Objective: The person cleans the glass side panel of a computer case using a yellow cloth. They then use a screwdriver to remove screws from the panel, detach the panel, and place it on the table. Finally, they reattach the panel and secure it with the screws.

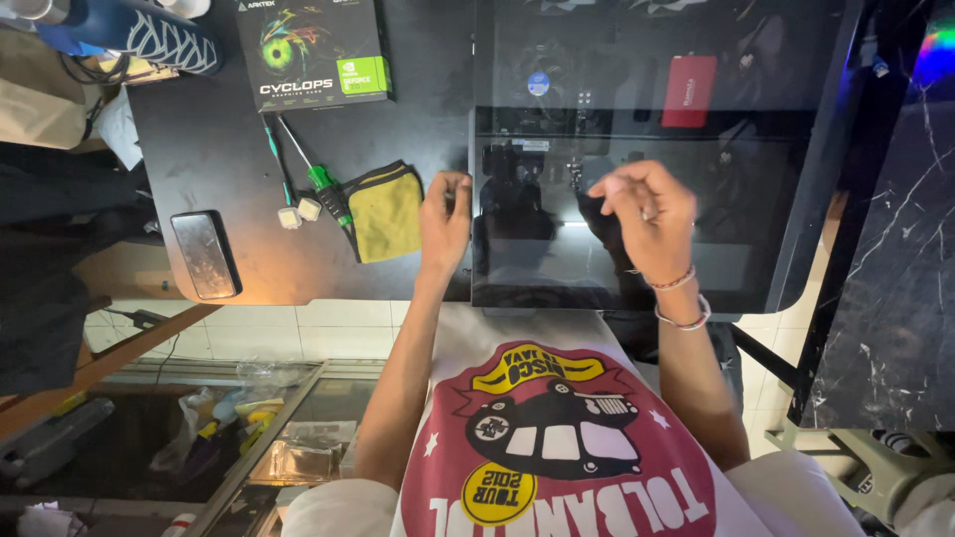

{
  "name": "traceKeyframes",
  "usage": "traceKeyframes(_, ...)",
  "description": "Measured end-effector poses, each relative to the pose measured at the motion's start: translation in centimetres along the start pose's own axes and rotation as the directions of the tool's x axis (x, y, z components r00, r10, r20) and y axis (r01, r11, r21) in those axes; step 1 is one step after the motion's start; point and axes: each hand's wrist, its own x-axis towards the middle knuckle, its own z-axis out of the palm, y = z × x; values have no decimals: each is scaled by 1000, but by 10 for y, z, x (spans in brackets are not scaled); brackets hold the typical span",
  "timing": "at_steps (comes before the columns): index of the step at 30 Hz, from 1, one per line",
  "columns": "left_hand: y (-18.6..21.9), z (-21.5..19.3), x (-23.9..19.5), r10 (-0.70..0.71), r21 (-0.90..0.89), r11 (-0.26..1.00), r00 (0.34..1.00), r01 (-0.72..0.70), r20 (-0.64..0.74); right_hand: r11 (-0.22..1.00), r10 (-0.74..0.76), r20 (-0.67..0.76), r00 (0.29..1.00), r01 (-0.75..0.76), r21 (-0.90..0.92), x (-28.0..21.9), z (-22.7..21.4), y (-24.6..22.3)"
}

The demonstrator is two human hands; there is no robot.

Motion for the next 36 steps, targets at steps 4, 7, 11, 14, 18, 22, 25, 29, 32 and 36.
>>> traceKeyframes(4, -2, 1, 3, 28, 47, 998, 1000, -28, -11, 1000, 5, 24, 1000, -5, 2, 5, 16, -7)
traceKeyframes(7, 4, -2, 7, 52, 34, 998, 998, -52, -21, 1000, -12, 45, 999, 12, 10, 11, 26, -8)
traceKeyframes(11, 19, -8, 26, 136, -30, 990, 990, -138, -42, 998, -26, 106, 994, 31, -50, 28, 33, -13)
traceKeyframes(14, 37, -6, 60, 237, -63, 969, 970, -240, -52, 987, -71, 148, 987, 90, -131, 52, 38, -14)
traceKeyframes(18, 52, 5, 122, 275, -35, 961, 961, -274, 25, 912, -146, 254, 956, 229, -341, 92, 45, -33)
traceKeyframes(22, 77, 6, 165, 157, -2, 988, 986, -157, 61, 890, -133, 265, 955, 233, -392, 131, 56, -38)
traceKeyframes(25, 92, 1, 178, 176, -44, 984, 979, -173, 103, 856, -167, 314, 935, 295, -424, 159, 67, -41)
traceKeyframes(29, 88, 1, 198, 320, -50, 947, 927, -317, 198, 797, -256, 380, 889, 417, -438, 194, 83, -36)
traceKeyframes(32, 81, 5, 210, 419, -45, 906, 874, -421, 245, 756, -278, 369, 887, 439, -485, 214, 92, -25)
traceKeyframes(36, 67, 13, 217, 467, -65, 882, 846, -467, 257, 707, -248, 374, 894, 431, -562, 235, 99, -4)
